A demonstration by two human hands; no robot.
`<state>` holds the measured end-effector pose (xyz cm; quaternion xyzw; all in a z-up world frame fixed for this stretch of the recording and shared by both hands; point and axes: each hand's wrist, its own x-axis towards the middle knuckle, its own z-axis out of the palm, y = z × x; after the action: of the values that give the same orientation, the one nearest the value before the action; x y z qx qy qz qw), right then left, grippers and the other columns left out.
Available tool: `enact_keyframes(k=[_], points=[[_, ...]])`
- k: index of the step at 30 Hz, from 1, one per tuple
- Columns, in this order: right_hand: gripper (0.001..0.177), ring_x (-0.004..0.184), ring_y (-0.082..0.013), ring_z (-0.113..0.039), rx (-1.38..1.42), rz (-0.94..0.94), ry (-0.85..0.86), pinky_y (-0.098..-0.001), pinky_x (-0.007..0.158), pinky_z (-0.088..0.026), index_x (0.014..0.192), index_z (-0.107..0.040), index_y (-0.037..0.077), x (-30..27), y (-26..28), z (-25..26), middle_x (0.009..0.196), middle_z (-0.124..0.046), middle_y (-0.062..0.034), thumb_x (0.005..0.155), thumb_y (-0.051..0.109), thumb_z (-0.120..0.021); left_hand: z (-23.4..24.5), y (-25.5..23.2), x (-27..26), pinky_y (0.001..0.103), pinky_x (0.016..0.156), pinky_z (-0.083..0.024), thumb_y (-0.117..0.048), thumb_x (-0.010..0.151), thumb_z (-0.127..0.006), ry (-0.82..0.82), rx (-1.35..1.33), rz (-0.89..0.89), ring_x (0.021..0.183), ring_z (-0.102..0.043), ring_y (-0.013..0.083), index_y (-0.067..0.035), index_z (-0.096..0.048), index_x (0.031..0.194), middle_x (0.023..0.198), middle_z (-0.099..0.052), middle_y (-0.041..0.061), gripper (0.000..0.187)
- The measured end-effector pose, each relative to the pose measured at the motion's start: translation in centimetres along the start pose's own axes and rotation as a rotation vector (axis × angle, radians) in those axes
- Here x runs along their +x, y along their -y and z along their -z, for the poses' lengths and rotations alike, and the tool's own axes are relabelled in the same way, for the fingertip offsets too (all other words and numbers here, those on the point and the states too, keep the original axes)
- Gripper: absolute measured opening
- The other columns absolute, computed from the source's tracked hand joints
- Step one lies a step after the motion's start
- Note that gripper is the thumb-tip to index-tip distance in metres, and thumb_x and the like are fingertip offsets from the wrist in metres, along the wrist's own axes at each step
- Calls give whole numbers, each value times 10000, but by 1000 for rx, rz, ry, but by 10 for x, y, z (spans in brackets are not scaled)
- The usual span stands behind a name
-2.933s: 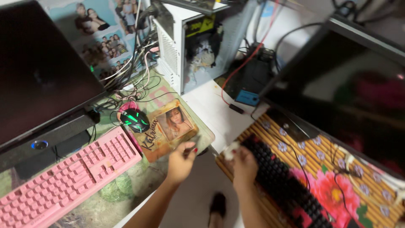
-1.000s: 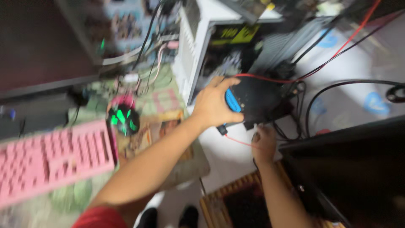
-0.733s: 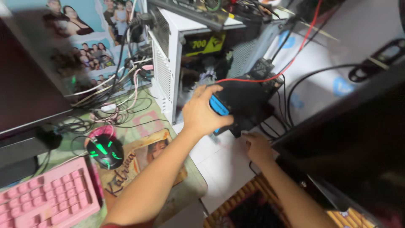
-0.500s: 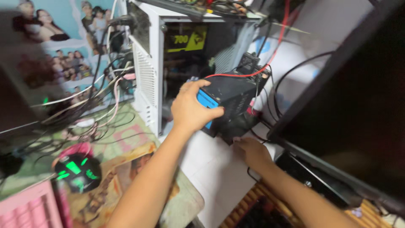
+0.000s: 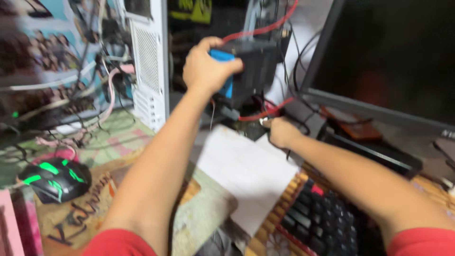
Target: The person moves a plastic sheet containing photos onto a desk, wipes the desk surface and an electronic component with a cloth, and then attempts to attach the plastic sheet to the wall above the desk.
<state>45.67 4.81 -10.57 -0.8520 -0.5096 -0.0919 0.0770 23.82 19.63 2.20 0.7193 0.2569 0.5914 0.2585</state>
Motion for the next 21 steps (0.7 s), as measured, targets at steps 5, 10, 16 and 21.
enact_keyframes(k=[5, 10, 16, 21], points=[[427, 1016, -372, -683, 201, 392, -246, -419, 926, -516, 1175, -711, 90, 71, -39, -67, 1091, -704, -231, 768, 94, -582, -4, 0, 0, 419, 885, -533, -447, 470, -860, 29, 29, -22, 1026, -671, 293, -246, -709, 1091, 1104, -688, 79, 670], [263, 1022, -350, -692, -131, -80, -59, -430, 914, -541, 989, -748, 40, 127, -114, -96, 1051, -712, -205, 814, 135, -575, -12, 5, 4, 425, 891, -516, -431, 477, -858, 58, 31, -76, 1060, -648, 289, -238, -703, 1088, 1135, -670, 68, 659], [396, 885, -356, -693, 67, 331, -157, -444, 809, -534, 1056, -777, 104, 145, -112, -87, 934, -721, -196, 745, 26, -543, -17, 5, 7, 421, 891, -524, -432, 493, -856, 51, 26, -97, 1062, -655, 281, -225, -701, 1091, 1137, -679, 76, 652], [305, 828, -270, -729, 383, 397, 19, -371, 767, -572, 1020, -795, 131, 104, -63, -34, 899, -772, -128, 719, 132, -749, -17, 2, 8, 417, 880, -532, -432, 479, -850, 72, 23, -43, 1037, -671, 270, -230, -699, 1094, 1130, -683, 74, 664]])
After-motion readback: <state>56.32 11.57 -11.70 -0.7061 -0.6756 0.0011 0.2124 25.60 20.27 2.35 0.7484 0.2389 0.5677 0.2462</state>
